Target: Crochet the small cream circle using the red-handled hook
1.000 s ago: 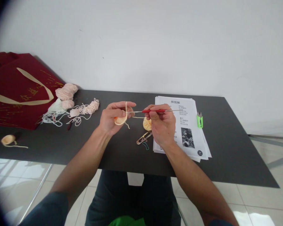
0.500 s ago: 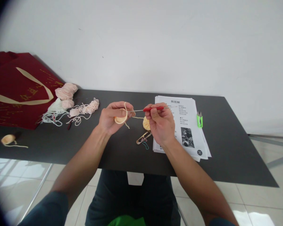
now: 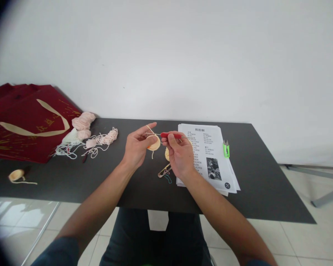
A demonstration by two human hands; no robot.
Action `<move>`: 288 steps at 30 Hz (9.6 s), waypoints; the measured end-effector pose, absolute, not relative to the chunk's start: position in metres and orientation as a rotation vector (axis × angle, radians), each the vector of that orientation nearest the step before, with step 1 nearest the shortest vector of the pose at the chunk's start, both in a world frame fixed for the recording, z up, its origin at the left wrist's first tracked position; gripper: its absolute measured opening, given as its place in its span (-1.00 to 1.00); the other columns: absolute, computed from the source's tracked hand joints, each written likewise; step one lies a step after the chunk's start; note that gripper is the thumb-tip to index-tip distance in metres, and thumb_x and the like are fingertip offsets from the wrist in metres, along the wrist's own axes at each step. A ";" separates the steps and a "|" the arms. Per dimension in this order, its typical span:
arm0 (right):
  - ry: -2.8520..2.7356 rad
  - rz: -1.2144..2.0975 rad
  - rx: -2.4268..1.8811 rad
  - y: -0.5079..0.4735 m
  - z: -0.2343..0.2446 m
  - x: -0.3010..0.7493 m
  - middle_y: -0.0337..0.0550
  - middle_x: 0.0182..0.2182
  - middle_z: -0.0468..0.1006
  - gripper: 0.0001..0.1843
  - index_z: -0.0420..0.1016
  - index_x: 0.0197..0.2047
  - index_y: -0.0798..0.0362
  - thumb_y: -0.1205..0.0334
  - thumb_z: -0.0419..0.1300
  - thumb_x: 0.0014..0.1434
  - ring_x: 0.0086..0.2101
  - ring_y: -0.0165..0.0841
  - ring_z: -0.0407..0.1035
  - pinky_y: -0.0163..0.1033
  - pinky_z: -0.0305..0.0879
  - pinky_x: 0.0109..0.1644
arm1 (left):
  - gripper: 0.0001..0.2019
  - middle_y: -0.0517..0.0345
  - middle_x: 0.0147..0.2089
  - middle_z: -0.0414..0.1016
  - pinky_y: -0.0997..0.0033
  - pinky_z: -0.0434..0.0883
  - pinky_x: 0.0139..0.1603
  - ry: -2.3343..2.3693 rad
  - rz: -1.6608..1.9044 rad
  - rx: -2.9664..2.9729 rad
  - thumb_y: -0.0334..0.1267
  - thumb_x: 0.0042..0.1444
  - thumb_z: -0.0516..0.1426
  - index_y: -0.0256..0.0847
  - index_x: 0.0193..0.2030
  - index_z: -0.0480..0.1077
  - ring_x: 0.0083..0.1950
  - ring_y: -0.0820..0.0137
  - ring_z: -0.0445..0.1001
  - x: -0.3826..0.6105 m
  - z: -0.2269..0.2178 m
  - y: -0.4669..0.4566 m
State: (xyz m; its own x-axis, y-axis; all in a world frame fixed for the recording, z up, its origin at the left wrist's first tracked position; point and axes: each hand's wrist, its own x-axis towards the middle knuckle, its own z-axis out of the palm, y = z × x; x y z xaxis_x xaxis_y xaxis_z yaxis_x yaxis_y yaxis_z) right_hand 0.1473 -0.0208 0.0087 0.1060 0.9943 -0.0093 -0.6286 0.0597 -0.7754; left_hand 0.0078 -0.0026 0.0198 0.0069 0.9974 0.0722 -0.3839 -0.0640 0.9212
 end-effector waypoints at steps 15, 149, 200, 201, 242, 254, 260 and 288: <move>-0.694 1.253 -0.703 0.005 0.012 0.155 -0.32 -0.42 0.61 -0.76 0.57 -0.32 0.02 0.14 0.52 0.06 -0.41 -0.49 0.43 -0.33 0.39 -0.26 | -0.72 0.20 -0.35 0.59 0.46 0.38 -0.31 0.901 1.427 0.969 -0.33 -0.10 0.37 -0.22 -0.17 0.66 -0.41 0.50 0.44 0.040 0.022 0.017; -0.768 1.213 -0.826 -0.008 -0.015 0.173 -0.27 -0.32 0.68 -0.80 0.55 -0.27 -0.03 0.15 0.48 0.13 -0.42 -0.49 0.50 -0.34 0.52 -0.33 | -0.78 0.12 -0.26 0.63 0.47 0.34 -0.37 1.023 1.445 1.119 -0.36 0.00 0.31 -0.13 -0.18 0.70 -0.38 0.48 0.42 0.031 0.001 0.002; -0.939 0.972 -0.683 -0.012 -0.004 0.180 -0.25 -0.31 0.69 -0.84 0.59 -0.30 -0.06 0.27 0.49 0.09 -0.43 -0.45 0.45 -0.26 0.40 -0.32 | -0.63 0.21 -0.44 0.47 0.43 0.12 -0.39 0.734 1.233 0.835 -0.40 -0.18 0.35 -0.18 -0.14 0.70 -0.44 0.51 0.26 0.014 0.012 0.009; -0.954 0.966 -0.679 -0.013 -0.004 0.181 -0.25 -0.31 0.69 -0.84 0.59 -0.29 -0.06 0.28 0.48 0.09 -0.43 -0.45 0.45 -0.26 0.39 -0.33 | -0.64 0.21 -0.46 0.45 0.43 0.10 -0.40 0.727 1.234 0.843 -0.41 -0.17 0.33 -0.19 -0.15 0.70 -0.45 0.52 0.24 0.014 0.012 0.009; -0.679 1.292 -0.778 -0.019 -0.007 0.164 -0.30 -0.30 0.71 -0.81 0.60 -0.27 -0.05 0.17 0.51 0.10 -0.38 -0.52 0.51 -0.40 0.52 -0.26 | -0.64 0.26 -0.36 0.52 0.50 0.30 -0.37 0.975 1.384 1.011 -0.42 -0.10 0.33 -0.15 -0.10 0.66 -0.40 0.54 0.37 0.031 0.009 -0.001; -0.854 1.049 -0.702 -0.019 -0.006 0.170 -0.27 -0.28 0.67 -0.84 0.57 -0.28 -0.06 0.33 0.45 0.13 -0.41 -0.50 0.43 -0.32 0.38 -0.29 | -0.70 0.25 -0.38 0.54 0.46 0.29 -0.35 0.964 1.522 1.030 -0.43 -0.06 0.30 -0.13 -0.14 0.66 -0.41 0.52 0.36 0.030 0.007 0.000; -0.923 0.912 -0.748 -0.020 -0.011 0.173 -0.27 -0.26 0.68 -0.83 0.56 -0.27 -0.08 0.34 0.44 0.14 -0.42 -0.48 0.44 -0.29 0.37 -0.31 | -0.73 0.25 -0.39 0.53 0.44 0.31 -0.35 1.043 1.544 1.028 -0.39 -0.06 0.31 -0.14 -0.16 0.65 -0.42 0.50 0.37 0.030 0.007 -0.001; -0.966 0.800 -0.788 -0.020 -0.012 0.172 -0.28 -0.26 0.70 -0.83 0.57 -0.27 -0.07 0.32 0.45 0.13 -0.43 -0.48 0.49 -0.29 0.46 -0.35 | -0.77 0.23 -0.37 0.58 0.48 0.36 -0.34 1.052 1.661 1.032 -0.41 -0.01 0.31 -0.16 -0.17 0.65 -0.40 0.52 0.42 0.035 0.003 -0.003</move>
State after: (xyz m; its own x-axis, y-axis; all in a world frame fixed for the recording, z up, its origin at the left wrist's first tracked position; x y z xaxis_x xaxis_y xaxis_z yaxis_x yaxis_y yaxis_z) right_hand 0.1722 -0.0196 -0.0117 0.3470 0.8536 0.3885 -0.2218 0.4772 -0.8504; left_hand 0.0346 -0.0034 0.0028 -0.2583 0.9490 0.1808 -0.2423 -0.2448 0.9388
